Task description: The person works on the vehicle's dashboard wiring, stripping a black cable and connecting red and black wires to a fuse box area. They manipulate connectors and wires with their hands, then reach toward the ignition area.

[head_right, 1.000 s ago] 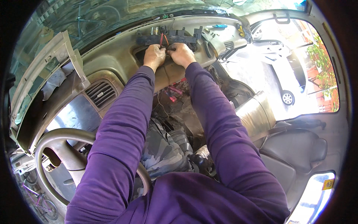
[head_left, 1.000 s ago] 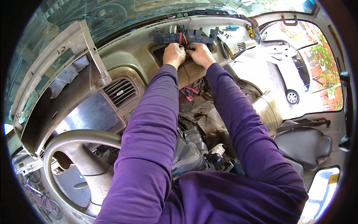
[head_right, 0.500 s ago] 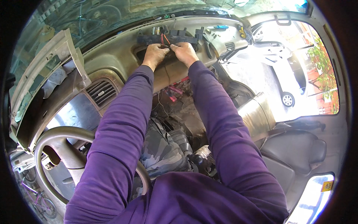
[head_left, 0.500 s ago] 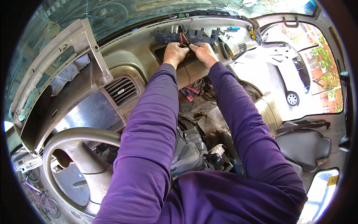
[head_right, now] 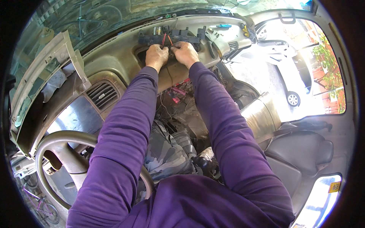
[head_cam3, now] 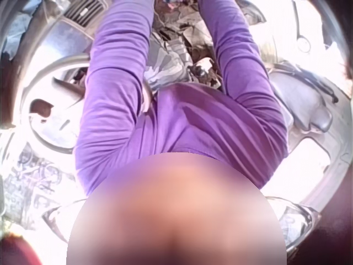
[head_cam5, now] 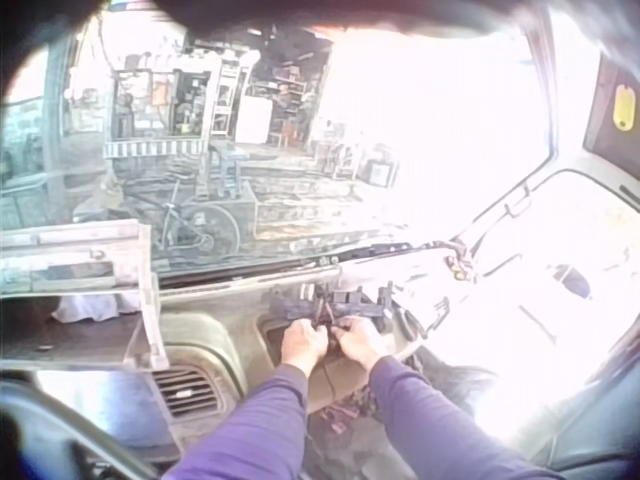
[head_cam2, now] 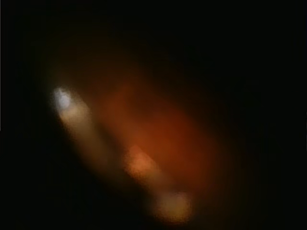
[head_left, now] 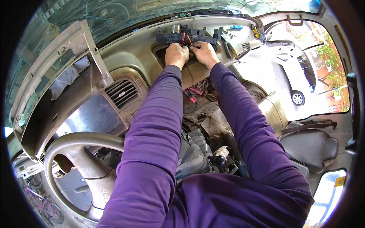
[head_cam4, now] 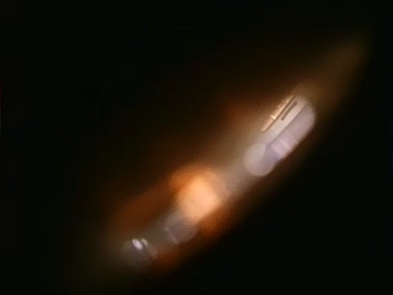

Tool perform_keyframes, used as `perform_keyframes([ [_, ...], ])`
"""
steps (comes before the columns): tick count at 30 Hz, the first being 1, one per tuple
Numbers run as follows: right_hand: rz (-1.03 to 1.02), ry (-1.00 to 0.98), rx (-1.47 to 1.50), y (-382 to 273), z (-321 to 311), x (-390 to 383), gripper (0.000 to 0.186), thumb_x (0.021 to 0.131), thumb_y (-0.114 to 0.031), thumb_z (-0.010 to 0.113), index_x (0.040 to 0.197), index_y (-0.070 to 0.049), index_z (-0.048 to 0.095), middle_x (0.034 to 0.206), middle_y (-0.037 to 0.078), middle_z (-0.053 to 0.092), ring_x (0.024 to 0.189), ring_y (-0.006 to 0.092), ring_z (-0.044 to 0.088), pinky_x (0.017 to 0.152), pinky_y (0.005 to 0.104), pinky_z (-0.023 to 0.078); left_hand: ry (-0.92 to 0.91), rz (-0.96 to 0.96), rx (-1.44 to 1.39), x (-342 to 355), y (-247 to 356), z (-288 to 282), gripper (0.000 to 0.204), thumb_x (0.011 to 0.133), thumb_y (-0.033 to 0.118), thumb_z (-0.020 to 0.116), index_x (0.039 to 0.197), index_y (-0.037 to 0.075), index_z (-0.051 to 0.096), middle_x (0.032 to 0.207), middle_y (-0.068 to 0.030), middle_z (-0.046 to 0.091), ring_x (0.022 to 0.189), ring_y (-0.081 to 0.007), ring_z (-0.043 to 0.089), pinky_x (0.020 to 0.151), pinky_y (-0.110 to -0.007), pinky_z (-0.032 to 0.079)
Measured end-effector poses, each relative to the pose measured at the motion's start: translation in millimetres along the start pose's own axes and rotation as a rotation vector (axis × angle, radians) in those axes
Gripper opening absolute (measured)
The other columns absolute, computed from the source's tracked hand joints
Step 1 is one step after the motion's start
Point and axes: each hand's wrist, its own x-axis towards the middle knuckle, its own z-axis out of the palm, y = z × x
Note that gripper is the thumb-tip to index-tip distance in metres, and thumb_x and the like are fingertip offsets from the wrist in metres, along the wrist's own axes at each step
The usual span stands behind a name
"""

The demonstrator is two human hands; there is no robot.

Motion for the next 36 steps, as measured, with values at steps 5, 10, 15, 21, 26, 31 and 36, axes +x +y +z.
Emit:
perform_keyframes([
  [5,-0.034,0.024,0.0,0,-1,-1,0.036,0.089,-0.033,0.07,0.112,-0.006,0.076,0.107,0.019,0.075,0.103,0.0343,0.071,0.093,0.0395,0.053,-0.027,0.05,-0.101,2,-3,-1,0.034,0.086,0.032,0.071,0.104,0.003,0.076,0.108,-0.0243,0.073,0.106,-0.0403,0.069,0.092,-0.046,0.054],
  [10,-0.052,0.058,0.081,-2,2,1,0.036,0.089,-0.031,0.07,0.111,-0.004,0.076,0.105,0.019,0.075,0.102,0.0333,0.072,0.092,0.0386,0.054,-0.03,0.166,-0.042,8,-16,6,0.031,0.086,0.03,0.07,0.103,0.006,0.077,0.105,-0.0241,0.072,0.104,-0.0408,0.069,0.091,-0.046,0.054],
  [15,-0.103,0.047,0.095,17,3,6,0.035,0.091,-0.03,0.067,0.113,-0.004,0.076,0.107,0.019,0.075,0.104,0.033,0.071,0.093,0.0403,0.053,-0.056,0.155,-0.031,5,-9,6,0.028,0.088,0.027,0.069,0.103,0.005,0.076,0.105,-0.0253,0.072,0.103,-0.0415,0.068,0.091,-0.046,0.054],
  [21,-0.108,-0.014,-0.119,-4,1,-4,0.035,0.092,-0.036,0.066,0.112,-0.01,0.076,0.111,0.017,0.074,0.108,0.0355,0.069,0.094,0.0439,0.052,-0.004,0.166,-0.085,7,-14,4,0.032,0.088,0.028,0.068,0.099,-0.001,0.075,0.097,-0.0275,0.071,0.098,-0.0443,0.068,0.086,-0.046,0.052],
  [26,-0.124,0.064,-0.115,-5,2,-9,0.036,0.092,-0.031,0.067,0.108,-0.001,0.075,0.107,0.023,0.073,0.102,0.0377,0.07,0.091,0.0417,0.053,-0.04,0.217,-0.106,11,-17,6,0.034,0.088,0.029,0.069,0.1,-0.002,0.076,0.094,-0.0274,0.072,0.091,-0.0402,0.071,0.083,-0.043,0.053],
  [31,-0.123,0.094,-0.151,2,1,-9,0.034,0.09,-0.03,0.065,0.108,-0.003,0.076,0.106,0.021,0.073,0.103,0.0381,0.069,0.093,0.0439,0.053,-0.122,0.145,-0.21,13,-16,7,0.034,0.084,0.036,0.073,0.096,0.004,0.08,0.09,-0.0251,0.073,0.088,-0.0364,0.073,0.082,-0.041,0.054],
  [36,-0.07,0.118,-0.109,-7,0,-16,0.029,0.088,-0.03,0.065,0.104,-0.01,0.078,0.105,0.02,0.074,0.104,0.0397,0.068,0.094,0.0468,0.053,-0.085,0.195,-0.203,15,-17,4,0.036,0.085,0.035,0.073,0.093,0.0,0.078,0.085,-0.0215,0.074,0.08,-0.0327,0.073,0.076,-0.04,0.053],
])
